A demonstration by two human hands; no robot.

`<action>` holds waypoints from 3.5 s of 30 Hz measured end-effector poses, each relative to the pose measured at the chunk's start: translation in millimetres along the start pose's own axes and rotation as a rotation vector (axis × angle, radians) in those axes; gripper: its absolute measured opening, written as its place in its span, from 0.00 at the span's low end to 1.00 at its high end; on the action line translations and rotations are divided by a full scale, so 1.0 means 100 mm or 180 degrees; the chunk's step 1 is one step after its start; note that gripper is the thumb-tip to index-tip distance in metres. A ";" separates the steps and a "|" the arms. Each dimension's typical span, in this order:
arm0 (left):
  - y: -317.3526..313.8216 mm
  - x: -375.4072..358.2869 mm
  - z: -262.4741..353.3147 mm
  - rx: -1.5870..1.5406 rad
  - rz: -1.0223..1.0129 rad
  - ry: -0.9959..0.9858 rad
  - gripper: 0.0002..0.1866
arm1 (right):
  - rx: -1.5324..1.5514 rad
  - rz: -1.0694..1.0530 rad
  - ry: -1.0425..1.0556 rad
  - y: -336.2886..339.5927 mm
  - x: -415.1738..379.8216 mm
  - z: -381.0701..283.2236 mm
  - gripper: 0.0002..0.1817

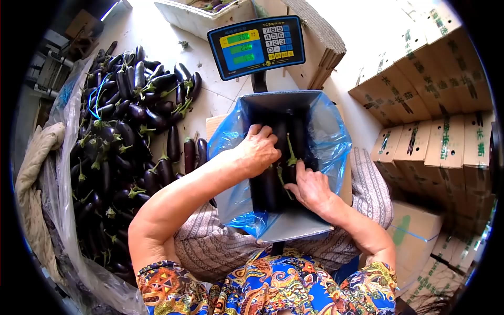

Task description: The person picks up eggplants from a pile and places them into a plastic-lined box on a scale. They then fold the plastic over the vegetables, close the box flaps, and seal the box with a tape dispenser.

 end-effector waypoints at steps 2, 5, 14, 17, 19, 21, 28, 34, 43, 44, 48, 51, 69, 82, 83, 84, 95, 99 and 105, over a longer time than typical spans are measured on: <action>0.22 -0.07 0.06 -0.0187 0.0545 -0.0135 0.15 | 0.0052 0.0202 -0.0060 0.21 -0.08 -0.10 0.41; 0.49 -0.21 0.13 -0.0779 0.0825 -0.0388 0.16 | 0.0130 0.0883 0.0234 0.48 -0.15 -0.03 0.34; 0.49 -0.68 -0.30 -0.1636 0.1678 0.0624 0.13 | 0.0709 0.1861 -0.0227 0.97 -0.06 0.41 0.23; 0.47 -0.77 -0.48 -0.1847 0.1711 0.1277 0.10 | 0.0662 0.1960 -0.0197 1.03 -0.04 0.45 0.23; 0.43 -0.79 -0.55 -0.2089 0.1539 0.1633 0.09 | 0.0644 0.1866 -0.0198 1.04 -0.03 0.44 0.23; 0.35 -0.77 -0.61 -0.2177 0.1495 0.1641 0.09 | 0.0562 0.1787 -0.0140 1.03 -0.02 0.45 0.22; 0.20 -0.71 -0.61 -0.2399 0.1270 0.1656 0.10 | 0.0706 0.1493 -0.0103 0.88 0.04 0.43 0.20; 0.16 -0.72 -0.58 -0.2516 0.1336 0.1632 0.11 | 0.0734 0.1218 0.0178 0.74 0.09 0.35 0.19; 0.17 -0.61 -0.36 -0.3549 0.0145 0.1581 0.17 | 0.0734 0.1022 0.0487 0.31 0.22 0.40 0.17; 0.18 -0.56 -0.30 -0.3504 0.0024 0.1517 0.18 | 0.0661 0.1052 0.0474 0.30 0.22 0.36 0.16; -0.09 -0.37 -0.18 -0.3983 -0.0257 0.1394 0.14 | 0.0099 0.1388 0.0456 0.45 0.24 0.16 0.15; -0.12 -0.30 -0.14 -0.4054 -0.0076 0.1719 0.09 | 0.0061 0.1592 0.0542 0.51 0.28 0.08 0.17; 0.97 -1.63 -0.90 -0.4577 0.2503 0.1714 0.18 | 0.0477 0.0598 -0.0093 0.26 0.38 0.33 0.11; 0.62 -2.09 -0.98 -0.4738 0.2694 0.2046 0.19 | -0.0207 0.0195 0.0189 0.80 0.46 0.58 0.16; 0.76 -1.97 -0.92 -0.4712 0.2792 0.1869 0.19 | -0.0171 0.0050 0.0170 0.84 0.42 0.54 0.16; 0.87 -1.84 -0.87 -0.4660 0.2708 0.1644 0.20 | -0.0137 -0.0101 0.0144 0.86 0.36 0.50 0.15; 0.77 0.14 -0.15 -0.5623 0.1370 0.0646 0.16 | 0.1977 -0.0226 0.0059 1.05 -0.08 0.65 0.13; 0.45 0.50 -0.02 -0.5371 0.0808 0.0939 0.14 | 0.2357 -0.0202 -0.0134 1.20 -0.22 0.81 0.15; -0.39 0.59 0.18 -0.5694 0.0347 0.1770 0.13 | 0.2892 -0.0179 -0.0298 1.09 -0.24 1.03 0.15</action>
Point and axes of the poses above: each hand's wrist, its own x-axis towards the middle knuckle, its own y-axis out of the back of the hand, z = x × y, the point moved 1 cm from there along x, towards the middle knuckle, and after that the axes turned 7 degrees about y, right-handed, at the moved point
